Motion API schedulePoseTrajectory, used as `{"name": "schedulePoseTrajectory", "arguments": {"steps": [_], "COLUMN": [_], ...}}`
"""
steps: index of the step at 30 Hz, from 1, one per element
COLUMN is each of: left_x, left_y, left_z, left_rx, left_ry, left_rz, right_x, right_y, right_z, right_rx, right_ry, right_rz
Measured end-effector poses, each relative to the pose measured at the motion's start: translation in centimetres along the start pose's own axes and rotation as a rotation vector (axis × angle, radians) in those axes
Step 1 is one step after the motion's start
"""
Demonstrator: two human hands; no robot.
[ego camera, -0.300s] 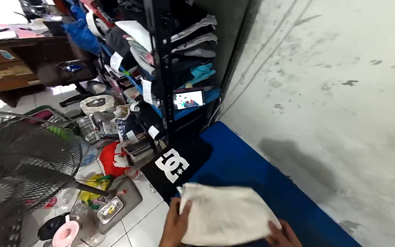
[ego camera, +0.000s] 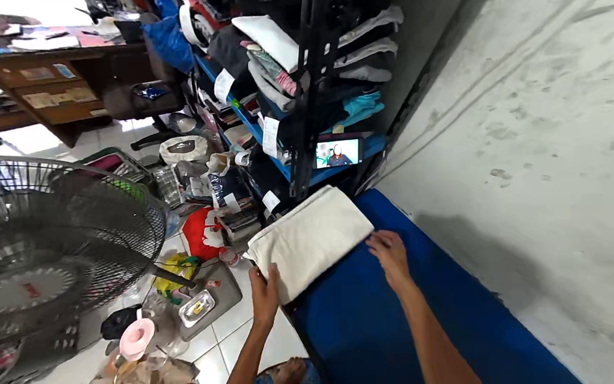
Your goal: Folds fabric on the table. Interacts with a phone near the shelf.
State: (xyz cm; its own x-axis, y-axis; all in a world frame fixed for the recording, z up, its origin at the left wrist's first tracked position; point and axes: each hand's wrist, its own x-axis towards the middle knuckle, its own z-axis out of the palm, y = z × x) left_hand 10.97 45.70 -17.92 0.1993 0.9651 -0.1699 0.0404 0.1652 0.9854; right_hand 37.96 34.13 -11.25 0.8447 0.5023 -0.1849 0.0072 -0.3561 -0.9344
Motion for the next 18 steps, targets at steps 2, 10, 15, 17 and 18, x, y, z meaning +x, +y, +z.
{"name": "schedulePoseTrajectory", "arguments": {"steps": [2,10,15,17,18], "left_x": [2.5,2.9,2.0,1.4,1.1], "left_y": [-4.1,-5.5,-4.9,-4.8,-4.8], "left_z": [0.3,-0.7,-0.1,-0.2,-0.2], "left_rx": [0.075,0.032,0.001,-0.037,-0.054], "left_ry": [-0.018,-0.115,-0.097,-0.103,-0.110], "left_rz": [-0.126,-0.124,-0.205,-0.251,-0.276], "right_x": [-1.2,-21.2,-22.7,-22.7,-22.8], "right_y": [3.5,20.4,19.7,20.0,20.2], "right_z": [1.1,-1.2,-3.0,-2.7,-2.4], "right_rx": [-0.331,-1.048,-1.041,-1.029,-1.023], "right_ry": [-0.008,0.041,-0.090,-0.060,-0.036], "right_rz": [0.024,-0.093,-0.005,-0.012,-0.017]}}
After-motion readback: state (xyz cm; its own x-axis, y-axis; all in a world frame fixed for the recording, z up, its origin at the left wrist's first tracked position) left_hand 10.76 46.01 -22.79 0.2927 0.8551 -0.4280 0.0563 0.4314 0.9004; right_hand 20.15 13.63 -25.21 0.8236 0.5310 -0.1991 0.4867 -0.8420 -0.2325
